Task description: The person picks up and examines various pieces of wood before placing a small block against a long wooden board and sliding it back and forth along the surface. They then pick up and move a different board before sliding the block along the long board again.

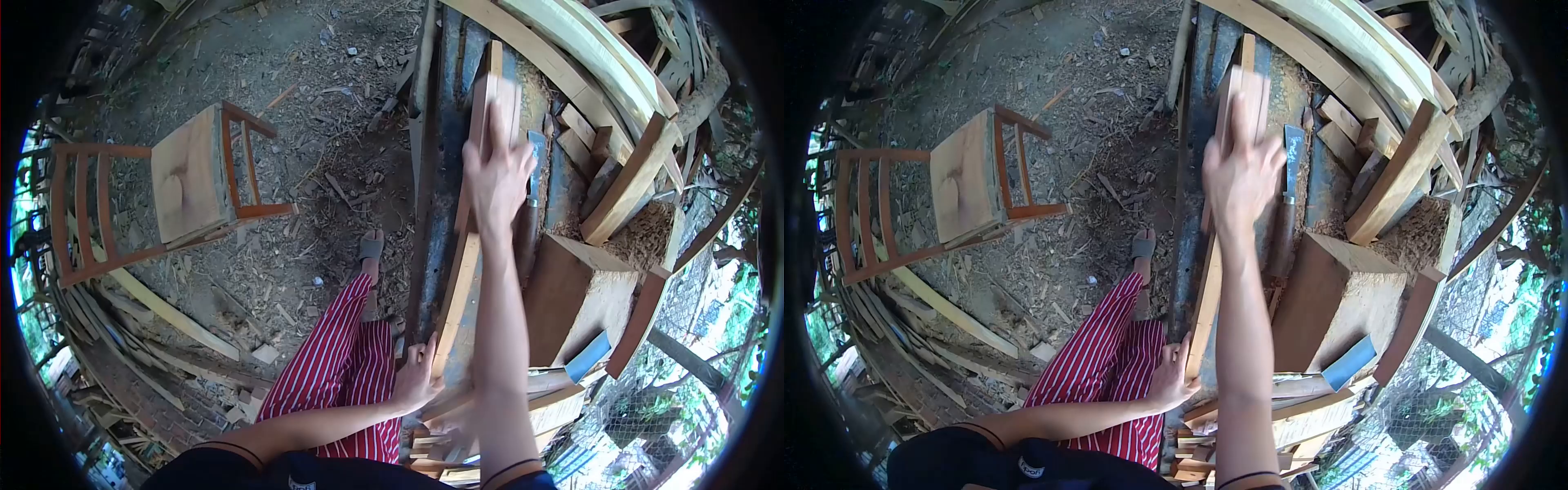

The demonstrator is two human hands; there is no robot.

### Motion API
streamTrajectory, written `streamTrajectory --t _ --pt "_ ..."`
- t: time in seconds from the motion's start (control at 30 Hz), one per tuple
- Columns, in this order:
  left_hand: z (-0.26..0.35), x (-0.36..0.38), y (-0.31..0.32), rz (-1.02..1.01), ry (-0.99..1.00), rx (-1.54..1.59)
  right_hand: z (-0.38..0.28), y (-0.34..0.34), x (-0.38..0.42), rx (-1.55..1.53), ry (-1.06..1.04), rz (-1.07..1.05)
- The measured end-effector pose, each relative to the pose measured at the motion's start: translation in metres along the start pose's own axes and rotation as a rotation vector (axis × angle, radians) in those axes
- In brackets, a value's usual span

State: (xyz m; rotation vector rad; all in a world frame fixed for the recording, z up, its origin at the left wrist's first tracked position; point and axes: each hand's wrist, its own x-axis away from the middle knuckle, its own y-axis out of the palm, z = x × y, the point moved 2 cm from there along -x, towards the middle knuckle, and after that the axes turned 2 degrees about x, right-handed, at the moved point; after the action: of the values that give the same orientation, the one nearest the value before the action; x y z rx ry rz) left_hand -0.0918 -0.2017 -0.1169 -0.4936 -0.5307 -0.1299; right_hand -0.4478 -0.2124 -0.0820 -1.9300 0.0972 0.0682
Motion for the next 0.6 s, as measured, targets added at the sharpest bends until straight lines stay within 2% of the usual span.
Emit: streamTrajectory --t 0.07,0.13,0.23,0.3,0.33,0.43,0.6 --pt "-0.001 0.0 -0.004 -0.079 -0.018 -0.029 -0.005 0.011 -0.047 -0.007 0.003 0.011" --pt "-0.003 -0.001 -0.005 -0.051 0.022 -0.019 -0.009 0.018 -0.087 0.002 0.002 0.01" --pt "-0.008 0.001 -0.001 -0.075 0.022 0.028 -0.007 0.018 -0.101 -0.013 -0.004 0.002" --pt "-0.012 0.0 -0.001 -0.018 0.103 -0.017 0.002 0.012 -0.077 -0.026 0.01 -0.04" --pt "-0.013 0.0 0.001 -0.081 0.058 0.026 0.006 0.008 -0.062 -0.05 0.02 -0.072" --pt "-0.009 0.0 0.0 -0.058 0.062 0.054 0.027 -0.006 0.023 0.007 -0.064 -0.02" --pt "-0.009 0.004 0.0 0.015 0.09 0.044 0.053 -0.052 0.173 0.034 -0.071 -0.139"
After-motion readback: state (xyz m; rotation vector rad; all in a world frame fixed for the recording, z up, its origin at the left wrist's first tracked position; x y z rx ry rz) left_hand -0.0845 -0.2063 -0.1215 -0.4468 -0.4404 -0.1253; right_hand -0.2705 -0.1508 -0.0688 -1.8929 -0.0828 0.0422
